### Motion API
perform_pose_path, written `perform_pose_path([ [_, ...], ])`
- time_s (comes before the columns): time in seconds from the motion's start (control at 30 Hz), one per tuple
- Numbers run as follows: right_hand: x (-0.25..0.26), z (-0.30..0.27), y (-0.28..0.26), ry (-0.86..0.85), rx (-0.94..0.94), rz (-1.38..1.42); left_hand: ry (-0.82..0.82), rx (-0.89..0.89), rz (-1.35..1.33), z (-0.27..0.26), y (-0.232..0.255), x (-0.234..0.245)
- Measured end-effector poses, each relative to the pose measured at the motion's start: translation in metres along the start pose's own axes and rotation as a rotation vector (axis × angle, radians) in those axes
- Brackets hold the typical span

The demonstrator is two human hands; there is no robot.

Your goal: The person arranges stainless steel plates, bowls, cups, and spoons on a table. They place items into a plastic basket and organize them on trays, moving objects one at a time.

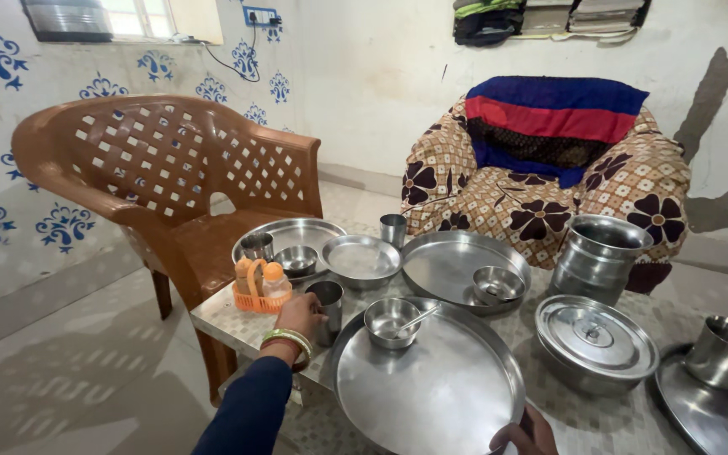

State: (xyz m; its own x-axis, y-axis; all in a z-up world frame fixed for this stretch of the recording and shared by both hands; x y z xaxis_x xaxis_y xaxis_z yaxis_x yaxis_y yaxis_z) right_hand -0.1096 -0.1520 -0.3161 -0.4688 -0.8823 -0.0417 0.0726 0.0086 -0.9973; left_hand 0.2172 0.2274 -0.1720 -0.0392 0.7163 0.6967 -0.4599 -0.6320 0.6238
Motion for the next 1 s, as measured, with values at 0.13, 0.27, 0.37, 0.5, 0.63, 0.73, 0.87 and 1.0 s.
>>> perform_pose_path([
  [0.13, -0.008, -0.009, -0.012, -0.005, 0.072, 0.110, -0.020, 0.001, 0.030, 0.000, -0.002, -0.004],
  [0.27, -0.035, -0.067, -0.060, 0.088, 0.934, -0.639, -0.011, 0.007, 0.077, -0.007, 0.005, -0.005],
  [0.37, -0.043, -0.077, -0.082, 0.095, 0.809, -0.697, -0.011, 0.032, 0.035, -0.017, 0.018, 0.000],
  [0.5, -0.051, -0.087, -0.095, 0.144, 0.682, -0.780, -0.074, 0.072, 0.043, -0.032, 0.042, 0.013],
  [0.63, -0.046, -0.084, -0.090, 0.132, 0.644, -0.729, -0.017, 0.057, 0.101, -0.047, 0.070, 0.027],
  [0.73, -0.042, -0.081, -0.088, 0.091, 0.716, -0.755, 0.086, -0.005, 0.147, -0.056, 0.096, 0.037],
  [0.87, -0.038, -0.078, -0.091, 0.121, 0.661, -0.832, 0.166, -0.054, 0.166, -0.076, 0.139, 0.047],
  [1.0, -0.024, -0.088, -0.079, 0.204, 0.491, -0.699, 0.225, -0.208, 0.135, -0.105, 0.194, 0.046],
])
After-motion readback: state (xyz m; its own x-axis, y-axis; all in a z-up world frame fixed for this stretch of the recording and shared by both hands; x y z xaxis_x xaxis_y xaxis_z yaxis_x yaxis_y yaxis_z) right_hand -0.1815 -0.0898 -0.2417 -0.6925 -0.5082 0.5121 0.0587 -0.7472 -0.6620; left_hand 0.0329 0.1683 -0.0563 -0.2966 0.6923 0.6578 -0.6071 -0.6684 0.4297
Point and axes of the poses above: each hand's wrist, its own z-axis towards the middle knuckle, its own x-axis out of the back of the hand, y = z × x, the point moved 4 cm from there along z, towards the middle knuckle, and after that the axes turned 2 degrees about x, right-handed, at the moved point
